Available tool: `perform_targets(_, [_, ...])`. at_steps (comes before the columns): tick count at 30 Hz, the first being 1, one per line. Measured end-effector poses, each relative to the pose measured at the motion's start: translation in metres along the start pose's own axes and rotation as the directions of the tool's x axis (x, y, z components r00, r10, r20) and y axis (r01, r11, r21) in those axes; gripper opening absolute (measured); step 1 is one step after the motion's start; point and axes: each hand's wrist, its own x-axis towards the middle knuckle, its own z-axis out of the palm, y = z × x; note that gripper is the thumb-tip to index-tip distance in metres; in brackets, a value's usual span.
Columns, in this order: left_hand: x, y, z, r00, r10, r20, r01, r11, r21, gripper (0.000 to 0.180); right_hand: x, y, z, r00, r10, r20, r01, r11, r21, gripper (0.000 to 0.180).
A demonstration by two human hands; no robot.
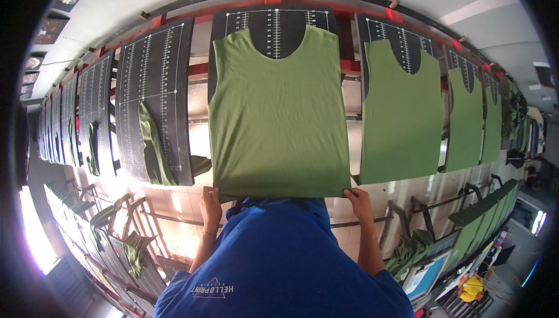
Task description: The person repeatedly picks up green tank tops from a pile, unfolds them, and places them onto a black alignment board with measurement markings. They smooth the fabric with their hands to align it with the board's guides before removing it and repeating the process with the next item.
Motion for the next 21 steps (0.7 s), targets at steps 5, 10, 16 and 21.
perform_targets(5, [-0.007,-0.011,0.006,0.999,-0.038,-0.022,0.037,0.998,-0.040,0.018,0.001,0.004,-0.003,0.999,-0.042,0.007,0.042,0.994,-0.099,0.030])
perform_targets(10, [-0.011,-0.021,0.010,0.998,-0.031,-0.046,0.027,0.996,-0.089,0.019,-0.001,0.005,-0.001,0.998,-0.035,0.042,0.038,0.997,-0.070,0.026])
perform_targets(16, [-0.014,-0.017,0.014,0.994,0.068,-0.083,-0.059,0.993,0.103,0.020,-0.001,-0.003,-0.007,0.996,-0.080,0.032,0.085,0.969,-0.231,0.027])
perform_targets(21, [-0.014,-0.016,0.006,0.998,-0.049,-0.044,0.050,0.998,0.033,0.021,-0.008,-0.015,-0.023,0.990,-0.060,0.125,0.100,0.933,-0.345,0.033])
